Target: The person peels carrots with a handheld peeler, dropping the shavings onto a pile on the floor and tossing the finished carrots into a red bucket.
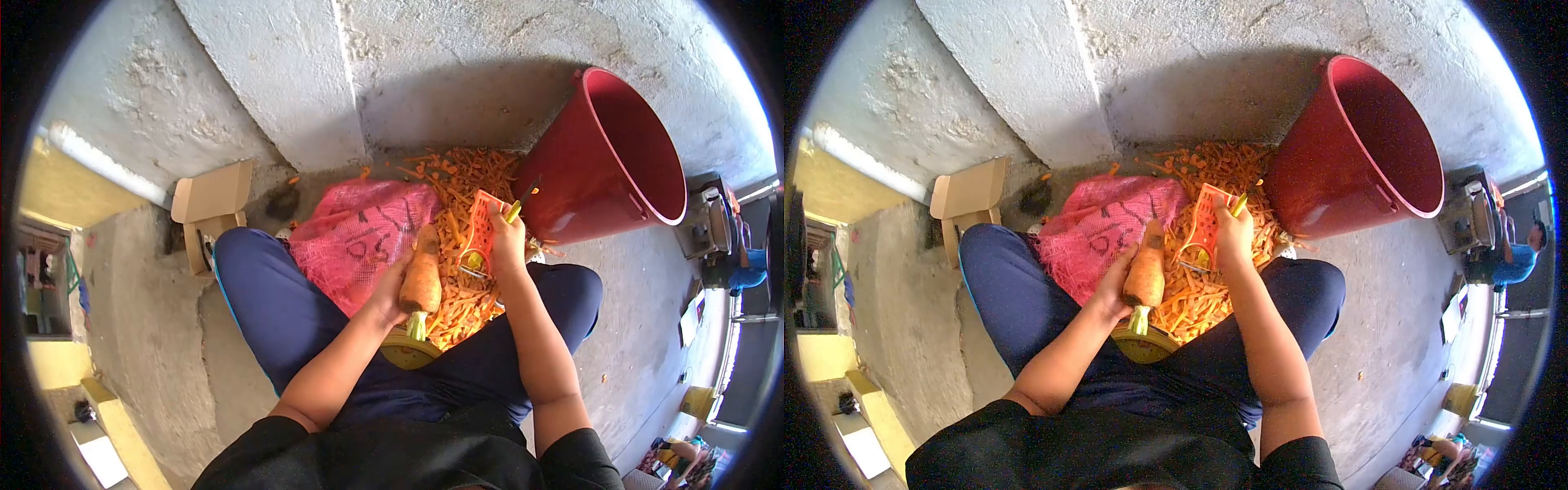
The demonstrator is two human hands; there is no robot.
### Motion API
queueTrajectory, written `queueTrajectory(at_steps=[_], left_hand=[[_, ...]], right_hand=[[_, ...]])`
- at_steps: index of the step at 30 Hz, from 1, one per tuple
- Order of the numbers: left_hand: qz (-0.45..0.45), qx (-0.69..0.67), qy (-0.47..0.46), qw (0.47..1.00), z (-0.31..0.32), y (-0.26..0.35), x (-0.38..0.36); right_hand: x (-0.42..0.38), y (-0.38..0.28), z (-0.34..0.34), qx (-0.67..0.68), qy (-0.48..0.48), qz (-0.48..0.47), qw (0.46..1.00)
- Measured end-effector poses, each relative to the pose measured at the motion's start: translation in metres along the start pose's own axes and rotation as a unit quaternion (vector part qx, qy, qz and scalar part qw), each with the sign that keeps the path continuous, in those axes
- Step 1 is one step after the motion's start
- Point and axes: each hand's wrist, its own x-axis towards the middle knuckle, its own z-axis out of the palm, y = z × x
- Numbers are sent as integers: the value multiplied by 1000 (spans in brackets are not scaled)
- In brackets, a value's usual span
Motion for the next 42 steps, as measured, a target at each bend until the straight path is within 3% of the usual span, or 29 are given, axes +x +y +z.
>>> queueTrajectory(at_steps=[4, 7, 10, 12, 13, 24, 27, 30, 34, 37, 39, 41, 42], left_hand=[[-11, 0, 10, 1000, -4, -3, 4], [-41, -39, 59, 997, 8, -3, 5], [-57, -43, -44, 996, -13, -5, 13], [-46, -25, 28, 998, -10, -10, 15], [-40, -15, 63, 997, -5, -11, 14], [-28, -24, 53, 998, -3, -11, 15], [-32, -33, 56, 997, -1, -11, 13], [-46, 26, 58, 997, -2, -8, 10], [-49, 127, 40, 990, 4, -16, 4], [-99, 115, 29, 988, 4, -20, -2], [-107, 168, -16, 980, 6, -21, -9], [-137, 182, -62, 972, 18, -21, -24], [-148, 127, -95, 976, 13, -23, -21]], right_hand=[[-6, 5, 8, -8, 1, -10, 1000], [-19, 7, 20, -93, -30, -42, 994], [-39, 0, 36, -146, -53, -70, 985], [-45, -1, 41, -232, -61, -118, 964], [-44, 1, 41, -228, -65, -119, 964], [-52, -9, 47, -221, -67, -119, 966], [-48, 0, 45, -260, -66, -162, 950], [-45, -3, 44, -303, -30, -143, 942], [-16, -1, 31, -320, 52, -191, 926], [7, -4, 20, -349, 113, -208, 907], [27, 0, 10, -327, 186, -286, 881], [49, -1, -7, -305, 224, -265, 887], [47, -12, -10, -306, 227, -237, 894]])
